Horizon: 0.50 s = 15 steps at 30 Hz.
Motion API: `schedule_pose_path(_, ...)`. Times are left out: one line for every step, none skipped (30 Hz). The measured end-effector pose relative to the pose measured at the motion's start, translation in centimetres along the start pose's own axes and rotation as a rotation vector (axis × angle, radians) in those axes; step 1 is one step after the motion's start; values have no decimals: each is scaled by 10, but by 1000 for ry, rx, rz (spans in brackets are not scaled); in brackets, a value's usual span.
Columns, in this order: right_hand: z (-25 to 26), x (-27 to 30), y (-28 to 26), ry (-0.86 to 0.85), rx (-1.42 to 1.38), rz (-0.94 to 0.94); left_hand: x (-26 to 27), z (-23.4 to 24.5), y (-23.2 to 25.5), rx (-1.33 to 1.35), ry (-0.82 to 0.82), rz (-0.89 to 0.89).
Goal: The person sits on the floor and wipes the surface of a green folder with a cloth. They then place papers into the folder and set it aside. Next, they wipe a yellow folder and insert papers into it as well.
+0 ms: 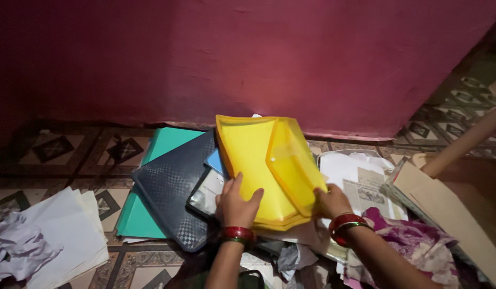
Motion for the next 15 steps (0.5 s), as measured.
schedule_pose_path(16, -1, -11, 82, 59, 132, 1, 0, 5, 94, -17, -30)
schedule_pose_path(26, 0, -21, 162, 116, 263, 2, 0, 10, 186, -34, -59)
schedule_pose_path(38, 1, 0, 110, -102, 121, 3, 2, 15, 278, -50, -88)
schedule_pose_path(48, 1, 19, 52, -318, -16, 3, -3, 16, 306, -128, -50)
schedule_pose_path(57, 1, 31, 23, -322, -54, 5, -7, 17, 333, -205, -12)
schedule_pose_path(74, 8, 52, -3, -324, -96, 9, -13, 20, 361, -288, 26)
schedule_pose_path(92, 13, 73, 22, -204, -148, 13, -19, 27, 304, -364, 2)
schedule_pose_path(111, 21, 95, 45, -84, -201, 19, -25, 33, 245, -439, -21)
schedule_pose_path(126, 23, 105, 30, 141, -139, 25, -32, 40, 185, -513, -43)
schedule_pose_path(135, 29, 115, 15, 366, -84, 35, -38, 46, 57, -563, -81)
schedule_pose_path(142, 39, 125, 37, 360, -43, 47, -46, 53, -73, -612, -119)
schedule_pose_path(147, 45, 127, 61, 352, 3, 54, -52, 61, -202, -654, -160)
schedule_pose_path(148, 50, 122, 84, 345, 49, 63, -56, 71, -255, -669, -213)
schedule_pose_path(144, 55, 108, 89, 447, 141, 75, -60, 78, -310, -684, -266)
schedule_pose_path(135, 60, 90, 95, 549, 233, 85, -63, 84, -364, -698, -318)
Point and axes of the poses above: each hand's wrist, its own x-axis away from the middle knuckle, its own z-axis out of the back of the hand, y = z × x, the point moved 8 cm from there along -x, towards the middle knuckle, and after that the axes turned 14 degrees about -x, right-handed, at the moved point
